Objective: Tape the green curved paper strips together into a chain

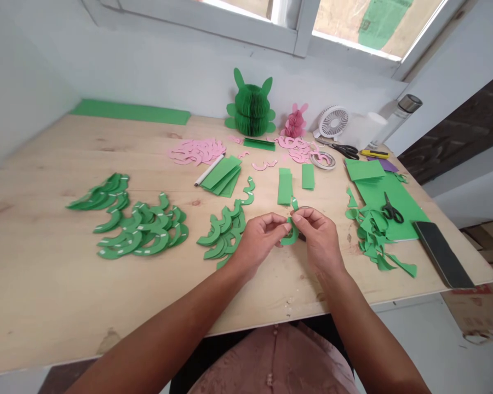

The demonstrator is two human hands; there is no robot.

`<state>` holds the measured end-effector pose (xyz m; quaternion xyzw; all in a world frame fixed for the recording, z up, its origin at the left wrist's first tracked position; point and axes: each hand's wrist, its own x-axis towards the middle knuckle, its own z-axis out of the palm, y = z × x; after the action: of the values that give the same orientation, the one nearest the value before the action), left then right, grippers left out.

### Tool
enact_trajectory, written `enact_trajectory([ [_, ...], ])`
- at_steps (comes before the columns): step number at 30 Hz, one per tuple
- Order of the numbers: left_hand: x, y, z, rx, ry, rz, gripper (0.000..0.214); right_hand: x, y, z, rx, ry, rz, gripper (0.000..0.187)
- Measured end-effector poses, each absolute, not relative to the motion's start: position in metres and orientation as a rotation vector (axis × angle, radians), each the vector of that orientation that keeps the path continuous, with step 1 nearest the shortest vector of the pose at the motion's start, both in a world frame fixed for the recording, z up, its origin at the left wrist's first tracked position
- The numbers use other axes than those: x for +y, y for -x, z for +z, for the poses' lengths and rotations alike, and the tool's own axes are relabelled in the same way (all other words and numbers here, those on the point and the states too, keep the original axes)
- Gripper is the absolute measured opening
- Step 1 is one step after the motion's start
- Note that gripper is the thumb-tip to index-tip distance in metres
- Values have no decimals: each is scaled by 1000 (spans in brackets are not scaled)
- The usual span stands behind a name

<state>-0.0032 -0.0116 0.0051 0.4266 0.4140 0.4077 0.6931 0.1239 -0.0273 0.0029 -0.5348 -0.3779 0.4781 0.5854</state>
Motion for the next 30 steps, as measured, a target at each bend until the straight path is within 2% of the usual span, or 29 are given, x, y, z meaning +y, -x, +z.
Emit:
enact_trajectory([
  [18, -10, 2, 3, 935, -853, 1027, 11, -38, -110, 1, -640, 1077, 1222, 14],
  [30, -10, 1, 1, 915, -824, 1077, 10, -38, -100, -5, -600, 1091, 1059, 12],
])
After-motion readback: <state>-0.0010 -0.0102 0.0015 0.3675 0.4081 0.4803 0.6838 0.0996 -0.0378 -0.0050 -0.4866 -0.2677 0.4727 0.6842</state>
